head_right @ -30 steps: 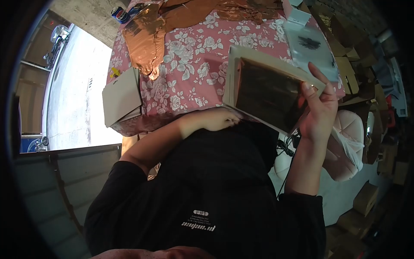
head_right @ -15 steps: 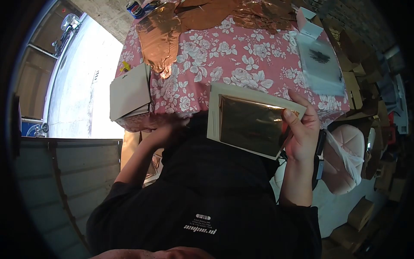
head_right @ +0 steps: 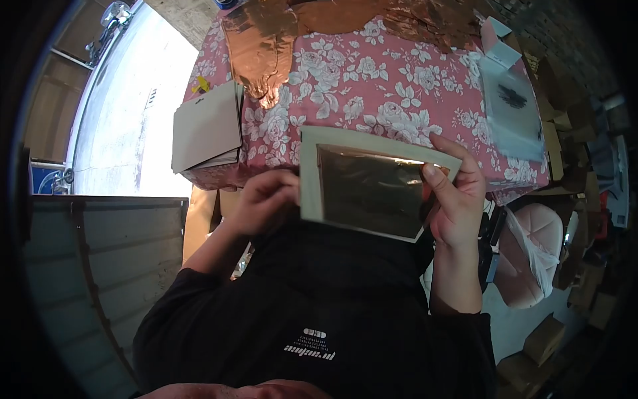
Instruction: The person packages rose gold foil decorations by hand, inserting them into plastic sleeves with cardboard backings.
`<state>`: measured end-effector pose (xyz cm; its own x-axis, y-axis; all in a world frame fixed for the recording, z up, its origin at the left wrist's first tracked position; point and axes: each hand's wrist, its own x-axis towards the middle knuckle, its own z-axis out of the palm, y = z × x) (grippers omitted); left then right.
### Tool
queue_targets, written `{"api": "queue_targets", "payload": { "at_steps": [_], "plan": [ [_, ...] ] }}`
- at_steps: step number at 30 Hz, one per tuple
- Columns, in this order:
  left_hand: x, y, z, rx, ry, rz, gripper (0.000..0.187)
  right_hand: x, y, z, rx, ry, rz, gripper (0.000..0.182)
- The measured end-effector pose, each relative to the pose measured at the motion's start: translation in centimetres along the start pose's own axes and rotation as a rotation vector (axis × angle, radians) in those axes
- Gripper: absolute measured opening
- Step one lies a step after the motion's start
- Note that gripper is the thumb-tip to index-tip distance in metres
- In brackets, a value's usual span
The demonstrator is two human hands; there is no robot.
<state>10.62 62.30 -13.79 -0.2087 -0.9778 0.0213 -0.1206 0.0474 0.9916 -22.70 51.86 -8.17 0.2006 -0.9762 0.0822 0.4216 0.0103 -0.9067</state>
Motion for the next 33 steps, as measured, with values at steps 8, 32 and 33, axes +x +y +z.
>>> {"api": "queue_targets", "payload": {
  "at_steps": [8, 32, 33],
  "plan": [
    [4.3, 5.5, 1.0, -0.657, 0.149, 0.086, 0.072, -0.4, 1.9, 1.1, 0.175, -0.137, 0.170, 0.039],
    [5.2, 3.0, -4.2, -0.278, -0.033, 0.010, 0.028, 2.9, 2.1, -1.9, -0.257, -0.301, 0.111, 0.015],
    [5.3, 2.9, -4.5, -0.279, -0.035, 0.009, 0.028, 3.0, 1.9, -2.0, -0.252, -0.330, 0.132, 0.014]
  ]
}}
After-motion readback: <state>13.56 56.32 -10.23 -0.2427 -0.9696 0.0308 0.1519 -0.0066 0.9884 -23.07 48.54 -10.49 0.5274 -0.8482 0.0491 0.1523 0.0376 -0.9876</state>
